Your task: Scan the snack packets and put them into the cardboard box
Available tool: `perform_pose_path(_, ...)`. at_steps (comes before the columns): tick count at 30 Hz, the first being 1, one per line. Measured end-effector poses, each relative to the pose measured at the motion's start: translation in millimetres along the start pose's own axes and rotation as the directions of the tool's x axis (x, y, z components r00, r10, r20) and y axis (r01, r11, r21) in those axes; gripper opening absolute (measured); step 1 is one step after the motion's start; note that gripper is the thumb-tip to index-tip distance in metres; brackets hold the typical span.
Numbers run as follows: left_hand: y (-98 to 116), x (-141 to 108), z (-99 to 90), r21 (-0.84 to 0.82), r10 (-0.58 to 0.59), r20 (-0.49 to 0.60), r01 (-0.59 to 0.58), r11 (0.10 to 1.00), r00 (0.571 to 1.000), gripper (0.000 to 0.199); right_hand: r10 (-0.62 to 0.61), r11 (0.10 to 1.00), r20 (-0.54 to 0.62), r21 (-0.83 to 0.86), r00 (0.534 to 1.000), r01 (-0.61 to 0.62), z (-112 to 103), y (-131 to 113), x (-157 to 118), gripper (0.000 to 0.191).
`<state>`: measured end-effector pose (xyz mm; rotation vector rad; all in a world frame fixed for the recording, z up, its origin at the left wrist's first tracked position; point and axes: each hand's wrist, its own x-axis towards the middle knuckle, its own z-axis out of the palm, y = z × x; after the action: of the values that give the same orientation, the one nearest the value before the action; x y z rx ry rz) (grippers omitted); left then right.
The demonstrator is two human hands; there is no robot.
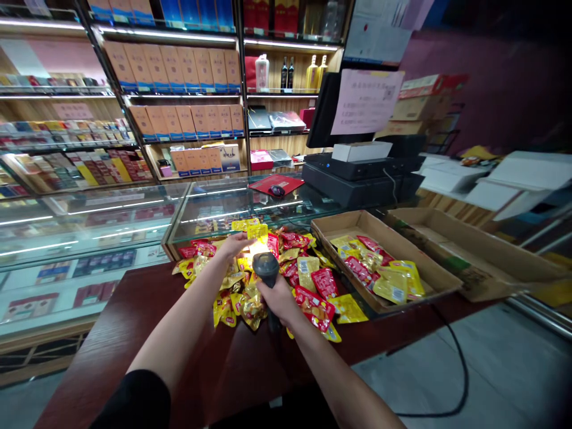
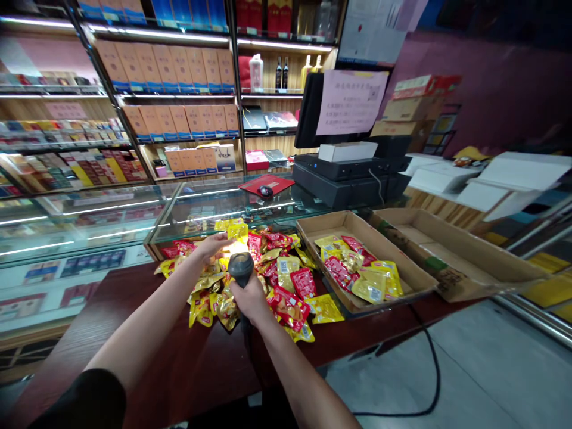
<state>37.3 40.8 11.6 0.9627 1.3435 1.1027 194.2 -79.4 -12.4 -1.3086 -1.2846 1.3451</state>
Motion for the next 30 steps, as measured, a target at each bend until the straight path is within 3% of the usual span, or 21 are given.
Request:
perform_pose_path(4,3,-5,0.0,0.008,-0.01,0.047,0.01,1.0,0.999,0.046,-0.121,0.991,-0.092,0.049,0.988,0.126,-10,-13,8,0.027)
perform_pose_path(7,5,-11,-0.5,0.008,-0.02,0.086,0.019,1.0,0.996,0.045,-0.035,0.977,-0.126,0.203,0.991,0.06,-24,-30,28,0.03)
perform_pose_path(11,6,-18,1.7,0.032,-0.034,0.139,0.03,0.999,0.99,0.041,0.145,0.907,0.059,0.39,0.988,-0.157,-41,-55,58,0.022)
perform_pose_path(14,8,-18,10.5,0.036,-0.049,0.165,0.044,0.998,0.985,0.04,0.237,0.871,0.199,0.39,0.951,-0.299,-54,-68,74,0.009)
perform_pose_path(17,14,-13,31.8,0.049,-0.057,0.17,0.049,0.998,0.984,0.039,0.273,0.856,0.263,0.372,0.925,-0.358,-75,-76,83,0.008)
perform_pose_path(22,34,3,102.3,0.066,-0.042,0.238,0.027,0.997,0.97,0.037,0.287,0.875,0.179,0.35,0.941,-0.334,-140,-90,86,0.014)
perform_pose_path(26,47,12,182.7,0.07,-0.006,0.267,-0.014,0.997,0.964,0.033,0.301,0.878,0.074,0.368,0.951,-0.307,-207,-104,72,0.016)
perform_pose_path(30,54,11,266.2,0.047,-0.022,0.401,0.003,0.999,0.916,0.023,0.287,0.881,-0.074,0.412,0.955,-0.233,-269,-114,51,0.015)
